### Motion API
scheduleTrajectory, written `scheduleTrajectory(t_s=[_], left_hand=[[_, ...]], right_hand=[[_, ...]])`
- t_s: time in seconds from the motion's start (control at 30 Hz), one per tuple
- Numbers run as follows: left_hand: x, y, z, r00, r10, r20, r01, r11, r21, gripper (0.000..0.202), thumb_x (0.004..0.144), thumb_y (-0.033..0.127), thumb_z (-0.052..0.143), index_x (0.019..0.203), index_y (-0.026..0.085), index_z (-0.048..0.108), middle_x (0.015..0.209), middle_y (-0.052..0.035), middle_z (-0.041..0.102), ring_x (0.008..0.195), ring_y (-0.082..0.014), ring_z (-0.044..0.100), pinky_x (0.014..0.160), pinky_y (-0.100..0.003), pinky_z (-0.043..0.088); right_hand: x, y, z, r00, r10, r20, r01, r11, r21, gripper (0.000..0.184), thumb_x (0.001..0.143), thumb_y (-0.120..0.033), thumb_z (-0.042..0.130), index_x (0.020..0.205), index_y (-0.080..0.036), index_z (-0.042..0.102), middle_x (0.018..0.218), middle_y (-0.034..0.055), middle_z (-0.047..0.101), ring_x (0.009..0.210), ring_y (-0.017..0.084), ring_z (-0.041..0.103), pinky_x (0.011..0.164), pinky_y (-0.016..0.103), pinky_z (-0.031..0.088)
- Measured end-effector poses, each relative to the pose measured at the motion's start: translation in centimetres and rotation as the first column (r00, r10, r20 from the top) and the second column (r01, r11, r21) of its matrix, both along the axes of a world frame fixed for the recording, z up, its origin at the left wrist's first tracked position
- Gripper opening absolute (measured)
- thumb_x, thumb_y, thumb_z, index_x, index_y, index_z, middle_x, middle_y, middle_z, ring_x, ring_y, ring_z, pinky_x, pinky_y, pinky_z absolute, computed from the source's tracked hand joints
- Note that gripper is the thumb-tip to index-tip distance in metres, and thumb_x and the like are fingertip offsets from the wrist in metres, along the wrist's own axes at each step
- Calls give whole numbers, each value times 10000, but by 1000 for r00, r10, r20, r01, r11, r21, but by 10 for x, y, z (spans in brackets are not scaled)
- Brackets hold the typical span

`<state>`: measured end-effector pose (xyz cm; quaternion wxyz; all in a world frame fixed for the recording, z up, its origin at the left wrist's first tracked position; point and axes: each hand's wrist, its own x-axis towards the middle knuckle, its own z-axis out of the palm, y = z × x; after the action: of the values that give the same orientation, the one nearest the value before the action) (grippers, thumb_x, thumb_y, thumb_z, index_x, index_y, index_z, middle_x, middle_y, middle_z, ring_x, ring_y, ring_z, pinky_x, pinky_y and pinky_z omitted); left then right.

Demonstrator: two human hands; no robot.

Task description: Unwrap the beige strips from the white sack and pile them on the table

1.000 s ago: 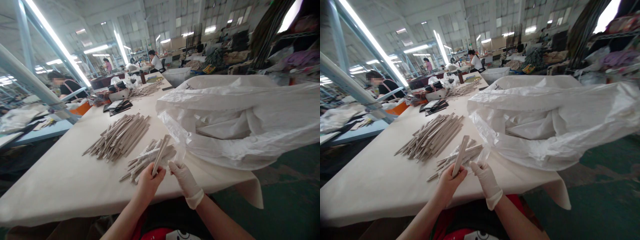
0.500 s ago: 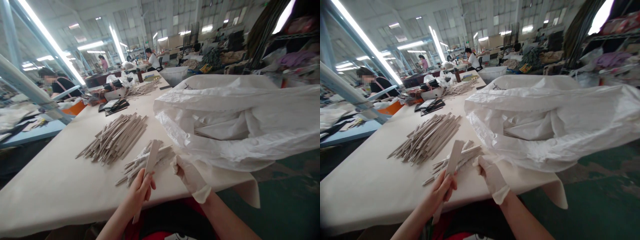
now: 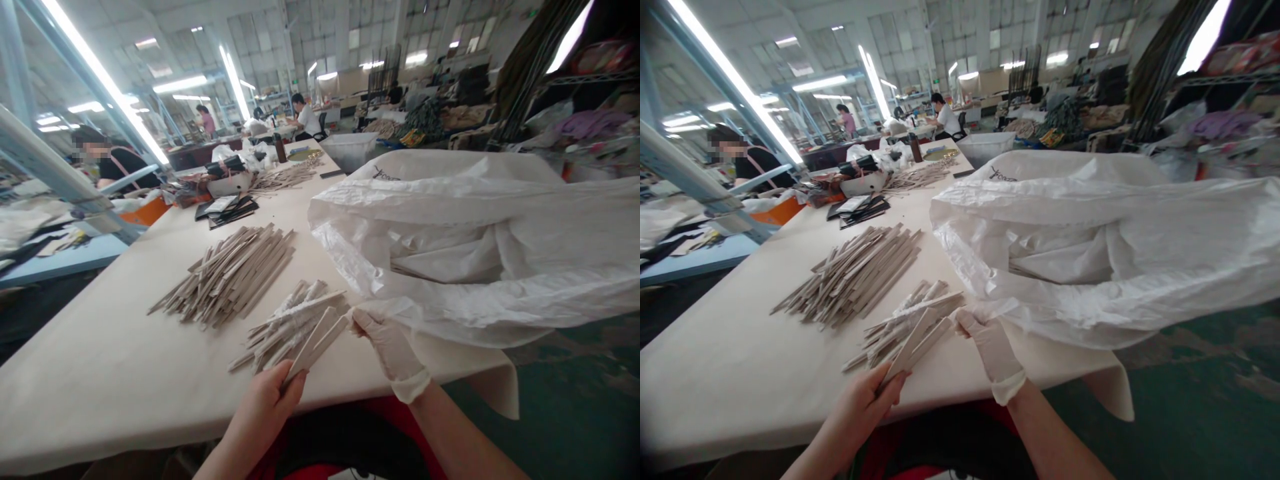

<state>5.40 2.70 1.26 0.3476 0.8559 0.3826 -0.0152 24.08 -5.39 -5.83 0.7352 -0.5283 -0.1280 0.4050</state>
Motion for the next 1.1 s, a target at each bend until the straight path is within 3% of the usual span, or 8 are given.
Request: scheduleTrajectory(t_s=[0.33, 0.5, 0.63, 0.7, 0.83, 0.93, 1.0, 1.1], left_hand=[[-11, 1, 1, 998, -31, -51, 35, 996, 86, 313, 814, 377, 433, 564, 191, 405, 511, 52, 368, 502, -97, 362, 495, -207, 259], [0, 1, -1, 999, -3, -43, 0, 997, -78, 331, 832, 416, 380, 628, 183, 498, 489, 46, 434, 458, -97, 387, 453, -196, 274], [6, 6, -3, 1000, -5, -29, 0, 988, -157, 376, 844, 433, 335, 613, 182, 492, 469, 38, 457, 431, -98, 413, 454, -197, 313], [2, 10, -5, 999, -29, -17, 25, 985, -168, 372, 844, 436, 338, 623, 183, 498, 516, 21, 504, 474, -105, 462, 484, -197, 344], [-5, 14, -10, 996, 66, 51, -59, 990, -128, 321, 824, 446, 370, 815, 184, 556, 549, 25, 514, 484, -109, 448, 474, -195, 344], [-7, 14, -13, 980, 150, 127, -134, 983, -127, 375, 820, 461, 363, 1018, 183, 520, 515, 54, 466, 439, -109, 387, 431, -195, 309], [-9, 14, -13, 975, 168, 145, -153, 982, -113, 348, 801, 467, 400, 941, 182, 541, 499, 60, 439, 437, -105, 376, 427, -194, 300], [-12, 14, -13, 979, 165, 123, -156, 984, -81, 294, 758, 460, 485, 685, 178, 530, 485, 60, 396, 447, -90, 363, 434, -190, 291]], right_hand=[[6, -4, -4, 980, 76, 186, -64, 996, -66, 329, 685, -484, 623, 583, -172, 614, 577, -11, 542, 612, 140, 470, 641, 293, 359], [-9, -4, -3, 960, 233, 152, -228, 972, -48, 295, 640, -462, 667, 603, -172, 637, 589, -11, 577, 615, 143, 502, 637, 290, 382], [-31, 1, -4, 901, 428, 67, -431, 902, 38, 299, 648, -465, 656, 646, -166, 655, 583, -1, 593, 576, 137, 509, 592, 284, 398], [-35, 2, -7, 904, 424, 48, -426, 904, 32, 310, 654, -471, 650, 650, -161, 659, 581, 9, 604, 572, 137, 514, 586, 283, 402], [-37, 5, -6, 948, 316, 48, -316, 949, -12, 349, 636, -505, 655, 616, -157, 643, 567, 21, 611, 560, 139, 525, 577, 278, 409], [-47, 6, 4, 874, 477, 86, -483, 873, 64, 386, 698, -539, 582, 655, -163, 656, 561, 8, 591, 543, 127, 517, 560, 264, 405], [-51, 6, 10, 840, 534, 97, -542, 834, 106, 397, 691, -554, 584, 702, -166, 668, 562, 2, 575, 521, 118, 495, 531, 255, 389], [-49, 5, 14, 912, 406, 57, -410, 908, 90, 473, 671, -614, 567, 772, -165, 676, 508, -18, 505, 474, 104, 419, 484, 249, 348]])
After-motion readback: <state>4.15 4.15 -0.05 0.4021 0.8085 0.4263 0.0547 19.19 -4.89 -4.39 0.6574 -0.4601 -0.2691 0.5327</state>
